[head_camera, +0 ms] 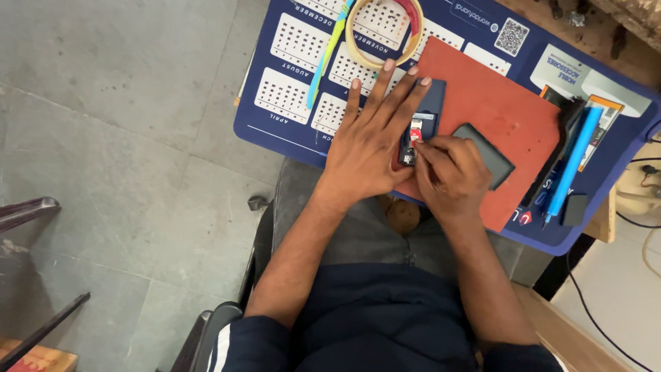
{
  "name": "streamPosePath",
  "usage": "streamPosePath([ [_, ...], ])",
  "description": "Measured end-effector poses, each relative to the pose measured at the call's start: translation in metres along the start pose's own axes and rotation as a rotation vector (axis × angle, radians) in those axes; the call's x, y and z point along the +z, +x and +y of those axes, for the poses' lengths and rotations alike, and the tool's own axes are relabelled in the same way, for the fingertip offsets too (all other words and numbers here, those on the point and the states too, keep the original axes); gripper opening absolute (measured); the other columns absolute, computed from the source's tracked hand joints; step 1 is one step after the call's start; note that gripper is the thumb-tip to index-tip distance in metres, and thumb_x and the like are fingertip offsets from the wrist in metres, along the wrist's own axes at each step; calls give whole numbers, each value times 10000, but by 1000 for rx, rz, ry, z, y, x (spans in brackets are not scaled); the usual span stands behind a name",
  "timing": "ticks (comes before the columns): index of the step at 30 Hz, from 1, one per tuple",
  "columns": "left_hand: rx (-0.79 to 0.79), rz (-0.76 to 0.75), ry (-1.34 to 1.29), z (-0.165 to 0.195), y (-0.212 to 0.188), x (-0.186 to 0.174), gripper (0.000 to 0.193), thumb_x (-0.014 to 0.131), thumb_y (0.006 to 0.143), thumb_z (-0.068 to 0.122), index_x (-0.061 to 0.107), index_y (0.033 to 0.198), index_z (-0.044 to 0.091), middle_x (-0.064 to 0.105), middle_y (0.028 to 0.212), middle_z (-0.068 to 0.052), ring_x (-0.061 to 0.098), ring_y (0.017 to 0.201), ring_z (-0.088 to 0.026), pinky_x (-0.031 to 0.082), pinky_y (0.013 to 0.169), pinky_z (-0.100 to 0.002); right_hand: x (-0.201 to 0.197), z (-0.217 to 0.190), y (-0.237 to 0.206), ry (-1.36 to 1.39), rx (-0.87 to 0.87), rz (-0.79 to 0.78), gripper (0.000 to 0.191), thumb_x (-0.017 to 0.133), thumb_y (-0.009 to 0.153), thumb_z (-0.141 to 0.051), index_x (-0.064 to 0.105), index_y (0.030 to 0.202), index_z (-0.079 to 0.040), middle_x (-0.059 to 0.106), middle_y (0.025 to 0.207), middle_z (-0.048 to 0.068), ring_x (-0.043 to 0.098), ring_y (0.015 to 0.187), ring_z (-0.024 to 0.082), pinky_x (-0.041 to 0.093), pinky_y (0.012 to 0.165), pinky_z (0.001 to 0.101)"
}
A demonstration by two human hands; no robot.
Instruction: The person disassembles a small electronic device, cleans its internal components with a cloth, and uses a blue pen-like tool to apply adhesive or sealant to the battery area. They then reassemble the device and connect a charging cable to test functionality.
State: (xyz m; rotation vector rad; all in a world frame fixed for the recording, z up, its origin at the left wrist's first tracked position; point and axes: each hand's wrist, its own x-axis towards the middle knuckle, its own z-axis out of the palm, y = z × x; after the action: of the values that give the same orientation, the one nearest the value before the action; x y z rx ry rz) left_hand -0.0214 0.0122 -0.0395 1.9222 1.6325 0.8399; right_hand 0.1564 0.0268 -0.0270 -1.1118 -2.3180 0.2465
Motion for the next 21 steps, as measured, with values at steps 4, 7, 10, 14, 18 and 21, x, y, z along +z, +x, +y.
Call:
streamPosePath([
  [4, 1, 17, 18, -1, -1, 0, 1092, 839, 734, 375, 255, 1624, 127, 334, 1686, -65, 124, 1626, -281, 99, 1338, -581, 0, 0, -2, 69, 68, -7, 178, 843, 870, 22, 761, 1018, -33, 684, 1003, 74, 664, 887, 247, 538, 747, 365],
  [7, 11, 31, -8, -2, 0, 1, 1101, 840, 751, 421, 248, 1625, 107, 326, 1683, -74, 119, 1617, -283, 93, 1328, -583, 2, -2, -2, 97, 103, 17, 162, 836, 885, 19, 761, 1022, -26, 688, 1014, 74, 670, 897, 243, 545, 757, 355],
  [10, -1, 6, 8, -3, 0, 2, 1105, 830, 724, 422, 255, 1612, 103, 335, 1671, -73, 121, 1612, -282, 94, 1324, -587, 3, -4, -1, 65, 113, 2, 154, 831, 890, 2, 769, 1025, -39, 684, 1011, 63, 674, 910, 237, 549, 766, 354],
  [14, 9, 30, 24, -4, 0, 3, 1087, 818, 763, 434, 244, 1626, 106, 338, 1681, -69, 117, 1620, -273, 99, 1330, -583, -5, -9, 4, -30, 62, -44, 138, 840, 877, -24, 779, 995, -65, 687, 990, 38, 679, 900, 223, 547, 732, 348],
  [18, -1, 28, 26, -5, 1, 4, 1099, 815, 741, 441, 244, 1620, 109, 351, 1671, -73, 125, 1611, -275, 102, 1321, -589, -11, -11, 11, -44, 63, -100, 134, 845, 877, -41, 782, 991, -73, 681, 973, 22, 678, 877, 207, 548, 717, 344],
  [21, 3, 21, 32, -5, 1, 5, 1097, 814, 744, 447, 244, 1616, 104, 360, 1660, -77, 129, 1611, -278, 109, 1322, -598, -12, -12, 15, -31, 79, -102, 123, 843, 885, -55, 786, 993, -69, 685, 967, 24, 679, 854, 204, 543, 702, 338],
])
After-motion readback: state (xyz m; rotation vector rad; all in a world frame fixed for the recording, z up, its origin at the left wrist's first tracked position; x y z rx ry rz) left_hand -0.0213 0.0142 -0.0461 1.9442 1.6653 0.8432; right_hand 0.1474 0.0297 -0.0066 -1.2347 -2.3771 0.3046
